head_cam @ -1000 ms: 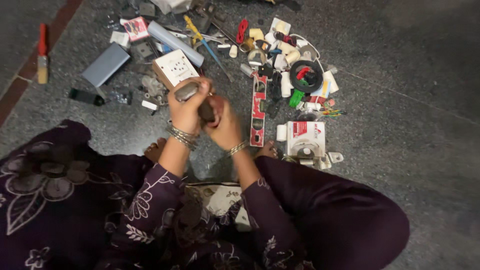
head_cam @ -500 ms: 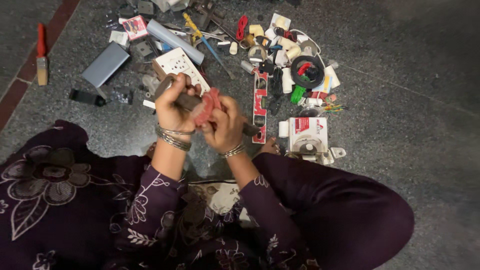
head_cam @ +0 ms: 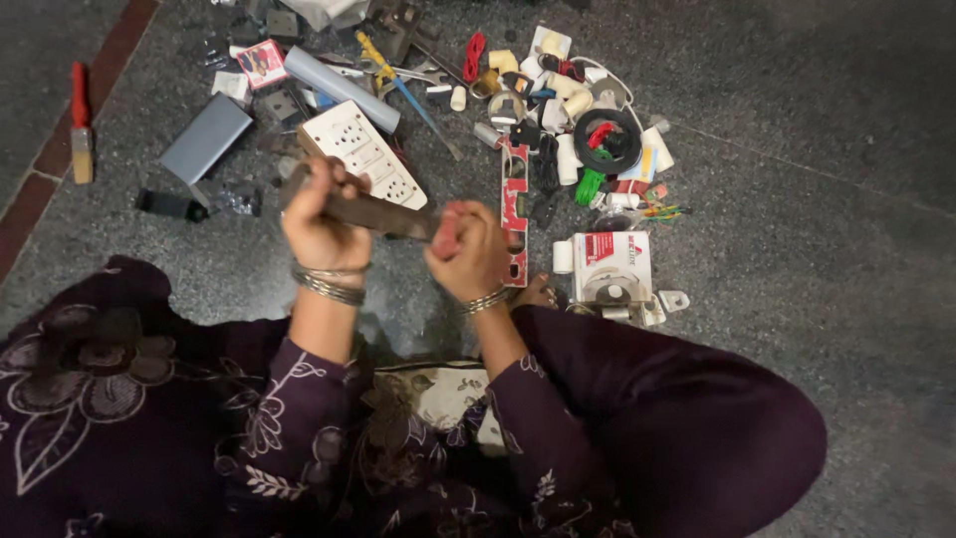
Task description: The person sits on the floor and wipes various tools and hardware items with a red cloth. They clean a metal bar, a hammer, a socket, a power strip, and a metal engine part, placing some items on a nearby blue shelf.
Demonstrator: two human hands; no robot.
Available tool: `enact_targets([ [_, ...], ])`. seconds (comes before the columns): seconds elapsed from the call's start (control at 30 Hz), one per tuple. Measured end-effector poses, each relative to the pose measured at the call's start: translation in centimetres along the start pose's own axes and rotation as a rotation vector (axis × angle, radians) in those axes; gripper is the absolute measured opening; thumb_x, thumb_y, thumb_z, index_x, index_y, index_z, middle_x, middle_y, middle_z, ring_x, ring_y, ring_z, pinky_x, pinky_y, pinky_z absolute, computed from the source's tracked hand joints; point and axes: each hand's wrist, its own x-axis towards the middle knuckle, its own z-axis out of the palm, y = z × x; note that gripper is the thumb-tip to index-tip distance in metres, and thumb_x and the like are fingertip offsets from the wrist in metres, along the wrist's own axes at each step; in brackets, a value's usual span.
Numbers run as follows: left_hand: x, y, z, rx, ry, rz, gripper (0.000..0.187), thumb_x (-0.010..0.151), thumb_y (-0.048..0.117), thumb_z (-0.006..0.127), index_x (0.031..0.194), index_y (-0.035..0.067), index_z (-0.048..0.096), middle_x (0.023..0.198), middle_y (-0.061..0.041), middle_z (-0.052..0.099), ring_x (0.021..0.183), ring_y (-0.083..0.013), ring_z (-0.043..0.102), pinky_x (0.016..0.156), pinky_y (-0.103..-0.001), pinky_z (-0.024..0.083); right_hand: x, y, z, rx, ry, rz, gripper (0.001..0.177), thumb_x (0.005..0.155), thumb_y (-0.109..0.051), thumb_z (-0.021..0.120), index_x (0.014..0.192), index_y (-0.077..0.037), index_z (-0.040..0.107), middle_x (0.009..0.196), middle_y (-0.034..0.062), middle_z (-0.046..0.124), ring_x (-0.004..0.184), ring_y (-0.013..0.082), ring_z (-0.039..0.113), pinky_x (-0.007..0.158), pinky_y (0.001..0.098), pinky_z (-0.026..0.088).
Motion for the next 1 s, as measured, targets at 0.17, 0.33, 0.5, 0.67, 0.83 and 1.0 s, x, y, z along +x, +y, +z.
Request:
enact_targets([
  [0.17, -2.0, -3.2, 1.6, 0.057, -0.040, -0.099, 0.011, 0.089, 0.010, 0.071, 0.094, 0.006, 0.062, 0.089, -0.007, 0.064, 0.077, -0.0172, 0.058, 0.078, -0.033, 0.050, 1.4, -4.7, 0.8, 0.054, 0.141, -0.059, 0.044, 0.080, -0.013, 0.079, 0.118, -0.007, 0.058, 0.126, 0.0107, 0.062, 0.115, 0.0324, 0.065, 0.094, 0.0491, 0.055],
  [0.33, -3.2, -2.6, 3.9, 0.344, -0.204, 0.005, 0.012, 0.090, 0.006, 0.071, 0.088, 0.004, 0.060, 0.090, -0.010, 0.063, 0.081, -0.0190, 0.058, 0.077, -0.031, 0.047, 0.4, -1.5, 1.3, 0.076, 0.032, 0.061, 0.044, 0.086, -0.019, 0.078, 0.123, -0.006, 0.059, 0.128, 0.0160, 0.061, 0.104, 0.0346, 0.066, 0.083, 0.0440, 0.057],
  [0.5, -2.8, 0.7, 5.4, 0.291, -0.199, 0.104, 0.006, 0.088, 0.007, 0.068, 0.090, 0.004, 0.062, 0.089, -0.009, 0.064, 0.074, -0.0192, 0.058, 0.079, -0.033, 0.051, -4.1, 6.4, 3.1, -0.036, 0.039, 0.093, 0.020, 0.099, -0.007, 0.069, 0.117, -0.013, 0.062, 0.111, 0.0089, 0.066, 0.100, 0.0307, 0.070, 0.087, 0.0374, 0.058],
  [0.67, -1.5, 5.1, 5.0, -0.004, -0.235, 0.143, 0.012, 0.101, 0.017, 0.065, 0.096, 0.007, 0.062, 0.087, -0.004, 0.065, 0.073, -0.0139, 0.061, 0.088, -0.039, 0.056, -5.5, 13.8, 2.4, 0.875, 0.276, 0.791, 0.025, 0.082, 0.003, 0.066, 0.104, -0.008, 0.059, 0.094, 0.0100, 0.065, 0.083, 0.0257, 0.064, 0.074, 0.0403, 0.056],
  [0.83, -0.6, 5.7, 3.0, -0.213, -0.204, 0.043, 0.031, 0.114, 0.028, 0.057, 0.090, 0.008, 0.060, 0.089, 0.000, 0.066, 0.076, -0.0098, 0.065, 0.091, -0.035, 0.056, -1.5, 11.2, -1.0, 1.648, 0.309, 0.959, 0.028, 0.085, -0.015, 0.068, 0.112, -0.012, 0.060, 0.109, 0.0070, 0.070, 0.104, 0.0265, 0.066, 0.093, 0.0452, 0.054],
  [1.0, -0.1, 5.7, 1.4, -0.236, -0.119, 0.015, 0.026, 0.110, 0.030, 0.057, 0.093, 0.011, 0.062, 0.087, 0.001, 0.067, 0.074, -0.0106, 0.065, 0.086, -0.035, 0.055, 1.1, 4.7, -2.1, 1.940, 0.171, 0.751, 0.027, 0.099, -0.036, 0.067, 0.112, -0.013, 0.064, 0.115, 0.0071, 0.070, 0.114, 0.0288, 0.065, 0.104, 0.0493, 0.052],
])
